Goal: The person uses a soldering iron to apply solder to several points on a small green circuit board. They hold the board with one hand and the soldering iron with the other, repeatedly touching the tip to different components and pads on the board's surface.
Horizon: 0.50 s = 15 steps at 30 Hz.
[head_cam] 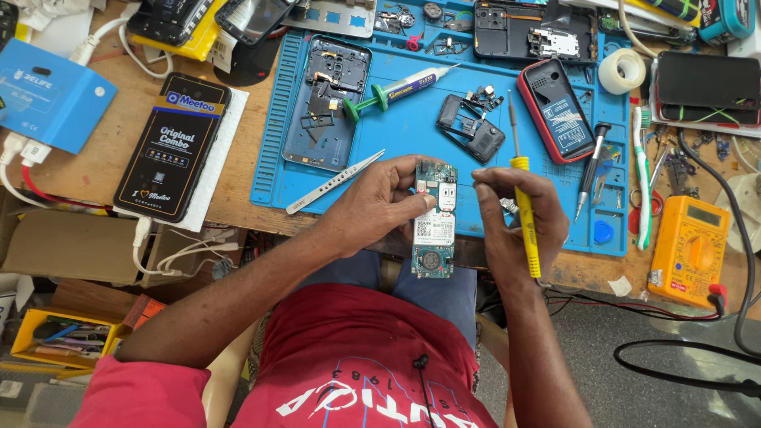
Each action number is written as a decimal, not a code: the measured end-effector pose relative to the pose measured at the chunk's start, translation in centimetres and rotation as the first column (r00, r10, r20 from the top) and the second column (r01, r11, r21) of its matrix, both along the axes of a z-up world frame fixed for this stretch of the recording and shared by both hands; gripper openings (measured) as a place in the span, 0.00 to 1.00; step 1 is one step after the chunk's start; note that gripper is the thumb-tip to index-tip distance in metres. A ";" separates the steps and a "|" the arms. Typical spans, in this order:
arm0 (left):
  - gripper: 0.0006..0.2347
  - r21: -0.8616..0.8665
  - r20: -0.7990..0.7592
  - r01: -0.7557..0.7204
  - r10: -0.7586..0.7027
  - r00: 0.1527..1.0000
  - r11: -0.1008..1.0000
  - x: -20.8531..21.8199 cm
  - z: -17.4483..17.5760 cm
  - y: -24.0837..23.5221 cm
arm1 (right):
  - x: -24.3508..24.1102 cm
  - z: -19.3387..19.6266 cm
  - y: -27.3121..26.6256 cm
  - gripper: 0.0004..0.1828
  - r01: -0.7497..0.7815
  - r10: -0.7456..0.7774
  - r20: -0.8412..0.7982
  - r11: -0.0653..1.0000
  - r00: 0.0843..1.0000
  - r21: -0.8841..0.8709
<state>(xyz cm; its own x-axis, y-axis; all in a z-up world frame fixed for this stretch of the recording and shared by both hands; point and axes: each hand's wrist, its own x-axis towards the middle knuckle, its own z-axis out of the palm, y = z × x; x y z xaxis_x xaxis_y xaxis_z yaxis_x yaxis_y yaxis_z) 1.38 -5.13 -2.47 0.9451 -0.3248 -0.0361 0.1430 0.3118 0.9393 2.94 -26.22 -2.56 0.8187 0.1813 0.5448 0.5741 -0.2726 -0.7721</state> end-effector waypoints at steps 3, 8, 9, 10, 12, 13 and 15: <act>0.20 0.012 -0.010 -0.020 0.020 1.000 1.000 0.1 0.2 0.2 | -0.5 0.1 -0.5 0.15 0.006 -0.004 -0.028 0.997 1.000 0.074; 0.23 -0.010 0.002 -0.135 0.135 0.991 0.991 -0.2 -0.2 0.0 | -3.1 1.7 -0.9 0.27 0.006 -0.012 -0.115 0.999 0.993 -0.053; 0.23 -0.006 0.017 -0.159 0.159 0.987 0.987 -0.1 -0.2 -0.1 | -3.9 2.0 -0.6 0.33 0.002 -0.015 -0.101 0.993 0.995 -0.121; 0.23 -0.003 0.031 -0.185 0.185 0.982 0.983 -0.2 -0.3 -0.3 | -4.4 2.2 -0.1 0.39 -0.003 -0.014 -0.089 0.982 0.996 -0.190; 0.23 -0.005 0.044 -0.227 0.227 0.973 0.974 -0.4 -0.3 -0.6 | -4.8 2.3 0.7 0.44 0.032 -0.055 -0.075 0.960 0.996 -0.277; 0.24 -0.010 0.043 -0.243 0.243 0.969 0.970 -0.4 -0.4 -0.7 | -4.9 2.4 1.0 0.47 0.050 -0.076 -0.068 0.946 0.995 -0.321; 0.25 -0.011 0.029 -0.258 0.258 0.966 0.966 -0.6 -0.4 -0.6 | -4.8 2.2 1.3 0.40 0.075 -0.101 -0.063 0.941 0.993 -0.330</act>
